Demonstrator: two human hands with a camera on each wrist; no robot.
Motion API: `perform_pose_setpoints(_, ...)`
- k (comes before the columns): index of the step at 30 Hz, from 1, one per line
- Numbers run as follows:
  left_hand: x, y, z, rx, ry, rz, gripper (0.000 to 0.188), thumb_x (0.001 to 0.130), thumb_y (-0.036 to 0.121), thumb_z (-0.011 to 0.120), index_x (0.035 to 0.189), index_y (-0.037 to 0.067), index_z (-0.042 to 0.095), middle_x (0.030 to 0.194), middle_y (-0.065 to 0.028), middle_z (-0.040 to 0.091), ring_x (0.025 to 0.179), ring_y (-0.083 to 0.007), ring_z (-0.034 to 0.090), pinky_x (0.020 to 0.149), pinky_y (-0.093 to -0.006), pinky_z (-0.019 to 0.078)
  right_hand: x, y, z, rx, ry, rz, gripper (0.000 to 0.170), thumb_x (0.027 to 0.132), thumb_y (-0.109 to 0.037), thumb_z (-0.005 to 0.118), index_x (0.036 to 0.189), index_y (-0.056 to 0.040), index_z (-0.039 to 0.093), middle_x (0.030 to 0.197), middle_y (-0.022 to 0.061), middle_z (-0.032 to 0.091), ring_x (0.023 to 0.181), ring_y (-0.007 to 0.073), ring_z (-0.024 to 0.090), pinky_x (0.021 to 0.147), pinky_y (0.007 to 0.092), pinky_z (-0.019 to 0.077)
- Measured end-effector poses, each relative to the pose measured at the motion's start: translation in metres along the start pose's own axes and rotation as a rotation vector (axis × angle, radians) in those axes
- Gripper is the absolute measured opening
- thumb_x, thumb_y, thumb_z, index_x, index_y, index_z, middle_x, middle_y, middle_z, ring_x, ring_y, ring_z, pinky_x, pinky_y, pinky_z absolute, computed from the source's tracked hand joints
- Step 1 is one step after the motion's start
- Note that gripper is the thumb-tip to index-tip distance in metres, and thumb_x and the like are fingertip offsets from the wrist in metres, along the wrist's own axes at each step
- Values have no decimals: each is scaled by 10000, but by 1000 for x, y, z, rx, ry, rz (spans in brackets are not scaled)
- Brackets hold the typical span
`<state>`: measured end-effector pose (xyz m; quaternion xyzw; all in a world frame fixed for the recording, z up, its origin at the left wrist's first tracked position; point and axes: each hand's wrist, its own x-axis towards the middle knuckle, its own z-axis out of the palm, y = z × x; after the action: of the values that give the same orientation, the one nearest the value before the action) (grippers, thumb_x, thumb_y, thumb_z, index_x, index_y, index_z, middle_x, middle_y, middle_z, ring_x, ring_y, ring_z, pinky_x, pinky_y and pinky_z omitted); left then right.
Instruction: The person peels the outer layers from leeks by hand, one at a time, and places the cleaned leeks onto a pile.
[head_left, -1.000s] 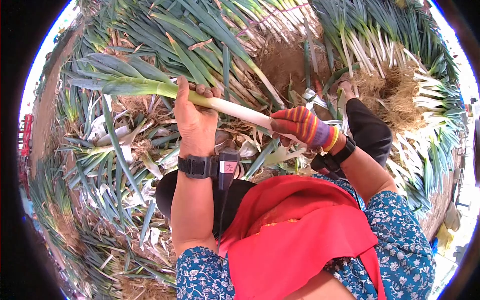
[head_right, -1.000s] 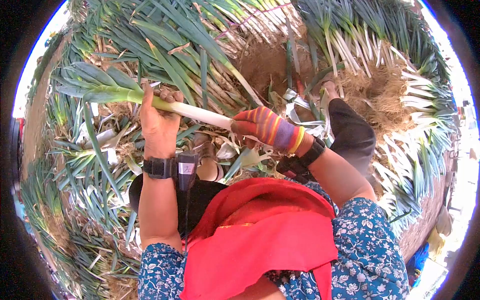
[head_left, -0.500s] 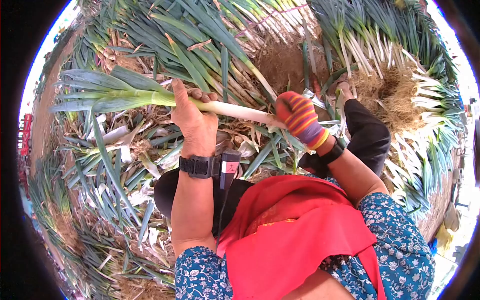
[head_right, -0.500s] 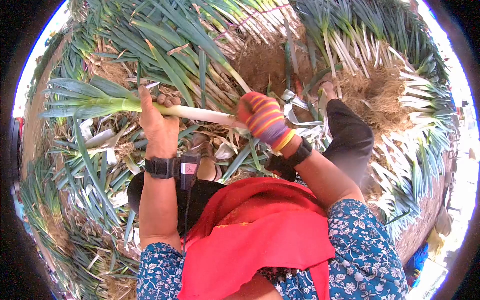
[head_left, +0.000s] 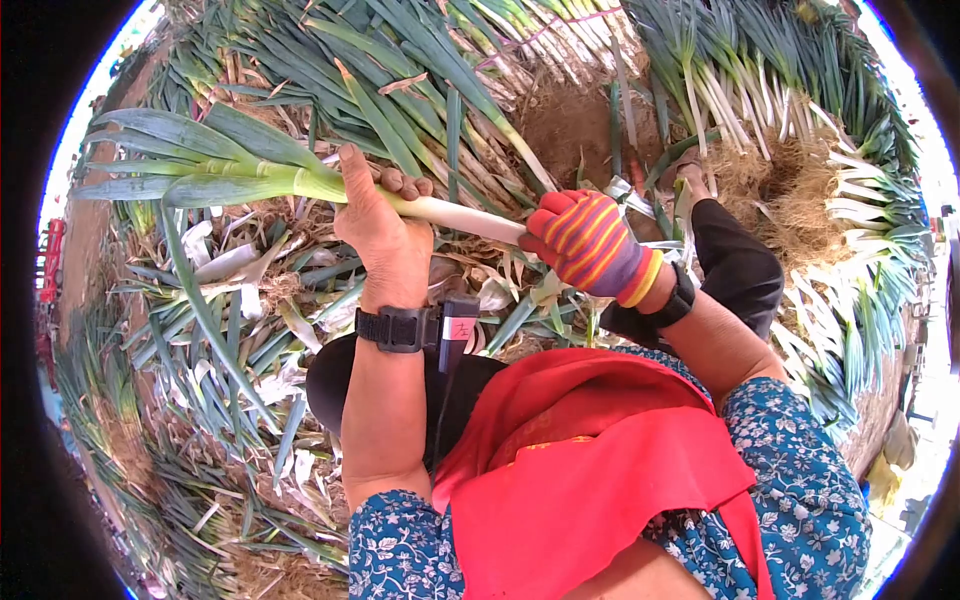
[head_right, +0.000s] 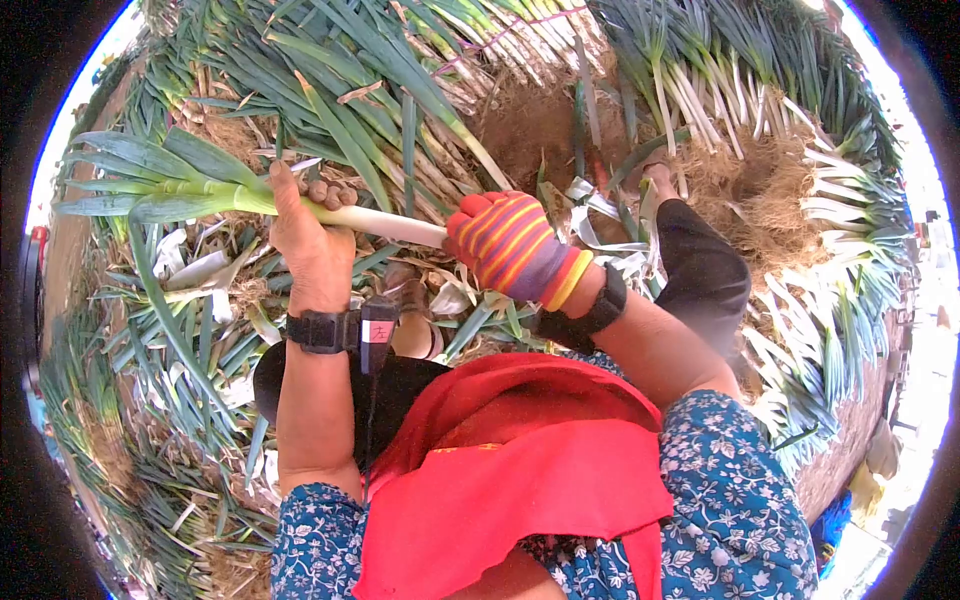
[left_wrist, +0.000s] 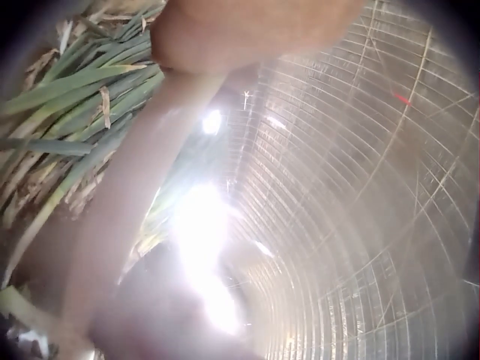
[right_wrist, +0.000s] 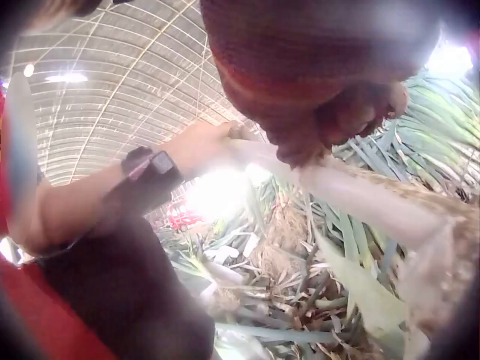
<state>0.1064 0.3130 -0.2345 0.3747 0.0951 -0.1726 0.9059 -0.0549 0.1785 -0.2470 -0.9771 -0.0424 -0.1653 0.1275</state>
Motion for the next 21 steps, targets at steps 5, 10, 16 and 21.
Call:
perform_pose_setpoints(5,10,23,-5,9,-28,137,396,789,397,692,705,118,424,526,9,390,451,-135,385,497,-333,375,-72,49,34,-153,-176,21,95,759,-154,594,758,-74,542,638,76,523,582,268,548,517,380,427)
perform_pose_setpoints(10,11,41,-5,-26,-3,218,361,815,377,669,745,121,424,527,15,346,471,-126,347,503,-331,358,-176,104,56,-366,-1128,453,246,744,-100,539,972,-31,599,776,125,657,725,280,646,580,417,493)
perform_pose_setpoints(16,15,41,-6,4,35,250,290,860,326,613,764,135,417,614,22,326,558,-123,326,603,-334,376,-129,96,77,443,-123,418,721,707,-315,746,1274,-11,421,1096,177,592,960,277,600,892,312,432)
perform_pose_setpoints(21,16,41,-6,-15,45,202,293,866,312,604,775,123,400,613,18,338,548,-126,326,603,-336,380,-56,39,55,1753,36,818,472,790,-245,700,1167,-11,539,968,93,624,810,134,602,670,276,504)
